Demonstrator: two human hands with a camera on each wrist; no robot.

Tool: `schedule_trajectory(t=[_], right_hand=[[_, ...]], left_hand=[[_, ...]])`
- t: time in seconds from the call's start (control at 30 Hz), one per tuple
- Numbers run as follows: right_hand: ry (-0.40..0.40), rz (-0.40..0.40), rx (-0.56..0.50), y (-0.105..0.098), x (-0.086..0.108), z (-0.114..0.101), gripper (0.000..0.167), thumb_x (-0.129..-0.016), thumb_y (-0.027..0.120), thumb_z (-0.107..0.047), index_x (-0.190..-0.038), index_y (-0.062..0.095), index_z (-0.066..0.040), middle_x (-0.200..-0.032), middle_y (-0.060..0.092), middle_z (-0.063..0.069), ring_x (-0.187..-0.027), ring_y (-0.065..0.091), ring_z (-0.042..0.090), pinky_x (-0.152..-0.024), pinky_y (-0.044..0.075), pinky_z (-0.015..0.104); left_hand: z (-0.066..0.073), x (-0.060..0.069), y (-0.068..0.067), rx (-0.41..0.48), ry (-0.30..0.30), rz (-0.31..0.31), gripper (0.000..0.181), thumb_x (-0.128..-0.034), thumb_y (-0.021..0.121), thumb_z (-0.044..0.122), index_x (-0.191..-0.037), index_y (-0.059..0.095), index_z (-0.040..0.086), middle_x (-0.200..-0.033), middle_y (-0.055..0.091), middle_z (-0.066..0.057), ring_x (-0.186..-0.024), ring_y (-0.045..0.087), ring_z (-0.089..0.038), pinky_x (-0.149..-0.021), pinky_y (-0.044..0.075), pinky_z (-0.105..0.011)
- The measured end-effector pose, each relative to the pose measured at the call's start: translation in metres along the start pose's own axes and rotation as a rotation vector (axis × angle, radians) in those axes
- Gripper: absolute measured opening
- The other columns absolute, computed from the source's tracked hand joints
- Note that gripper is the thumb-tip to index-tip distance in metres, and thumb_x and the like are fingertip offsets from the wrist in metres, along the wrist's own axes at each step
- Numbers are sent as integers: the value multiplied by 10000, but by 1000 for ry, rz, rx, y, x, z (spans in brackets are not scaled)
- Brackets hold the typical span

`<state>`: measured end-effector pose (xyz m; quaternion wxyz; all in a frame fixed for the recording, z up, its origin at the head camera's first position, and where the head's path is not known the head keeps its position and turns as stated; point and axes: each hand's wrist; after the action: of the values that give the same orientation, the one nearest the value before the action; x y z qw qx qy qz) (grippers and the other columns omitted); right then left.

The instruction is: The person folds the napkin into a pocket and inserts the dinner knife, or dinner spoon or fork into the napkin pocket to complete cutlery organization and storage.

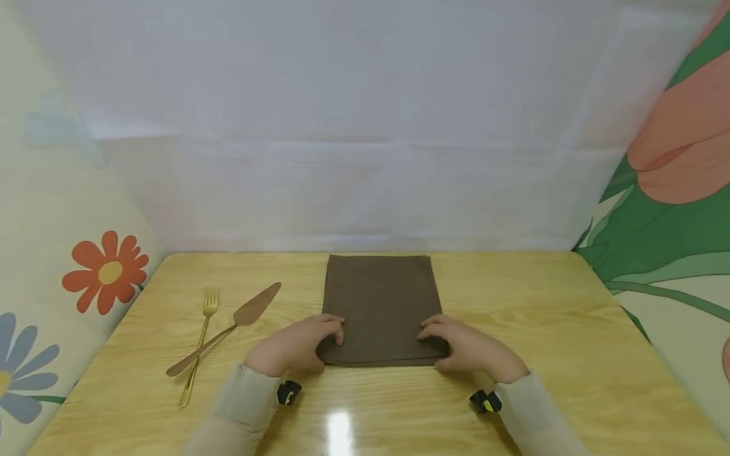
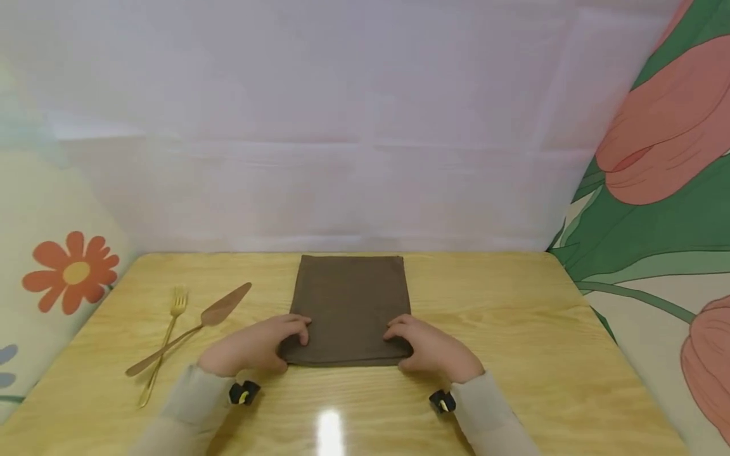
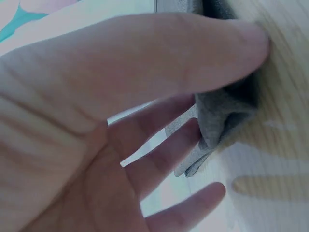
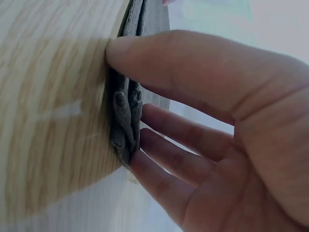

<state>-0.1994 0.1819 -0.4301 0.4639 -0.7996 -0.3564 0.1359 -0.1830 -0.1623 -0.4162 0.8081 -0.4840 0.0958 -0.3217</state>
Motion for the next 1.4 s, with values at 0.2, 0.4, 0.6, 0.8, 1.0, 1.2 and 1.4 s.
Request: schedule_trajectory(t=[0.2, 0.4, 0.6, 0.8, 1.0, 1.2, 1.4], right_hand=[[-15, 15, -25, -2, 2, 3, 265, -827, 759, -2, -1052, 659, -101, -1414, 527, 190, -1280, 520, 415, -1015, 472, 523], [-5, 17, -43, -2, 2, 4, 271, -830, 802, -63, -1047, 646, -109, -1419, 522, 192, -1289, 510, 410, -1046, 445, 537], [11, 16, -56, 1, -1, 3, 312, -828, 823, -92, -1086, 649, -104, -1428, 518, 177, -1298, 506, 389, -1056, 440, 525], [29, 31, -46, 2, -1, 2, 328, -826, 825, -82, -1102, 648, -91, -1420, 521, 181, -1292, 512, 390, -1061, 437, 529], [10, 54, 15, 5, -2, 2, 394, -829, 824, -96, -1169, 632, -46, -1357, 542, 177, -1240, 549, 362, -1038, 464, 498], [38, 107, 92, 10, -5, -2, 490, -841, 811, -102, -1259, 581, 9, -1234, 587, 136, -1127, 589, 297, -977, 503, 461], [89, 164, 124, 9, -5, -5, 437, -907, 720, 2, -1311, 562, 55, -1277, 618, 202, -1195, 588, 365, -1004, 492, 498]], left_hand=[[2, -4, 2, -26, 17, 29, 381, -742, 740, -145, -883, 532, 141, -1415, 516, -201, -1254, 526, -395, -853, 490, -414], [-7, -7, 1, 22, 60, 80, 244, -830, 665, -65, -947, 575, 128, -996, 554, 10, -850, 504, -146, -734, 467, -324], [-17, -9, -1, 143, 89, 133, 48, -969, 598, 55, -968, 602, 103, -914, 595, 30, -805, 520, -116, -707, 470, -302], [-21, -13, 1, 254, 49, 173, 55, -1026, 565, 126, -1006, 577, 76, -881, 567, 13, -734, 488, -122, -656, 444, -291], [-20, -12, -1, 337, 1, 264, 76, -1033, 549, 130, -1079, 602, 100, -984, 638, -22, -889, 584, -174, -762, 495, -374], [-19, -12, -3, 528, -1, 293, 127, -1046, 554, 119, -1113, 609, 25, -1097, 622, -117, -1016, 652, -251, -861, 572, -412], [-19, -12, -5, 712, 8, 254, 172, -1054, 544, 101, -1138, 574, -46, -1109, 543, -187, -1034, 657, -308, -896, 579, -413]])
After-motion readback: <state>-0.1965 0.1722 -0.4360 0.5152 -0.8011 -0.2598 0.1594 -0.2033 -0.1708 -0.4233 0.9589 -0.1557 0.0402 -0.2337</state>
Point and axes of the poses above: each hand's wrist, its own x-axis away from the middle knuckle, its own y-axis out of the palm, z = x × y
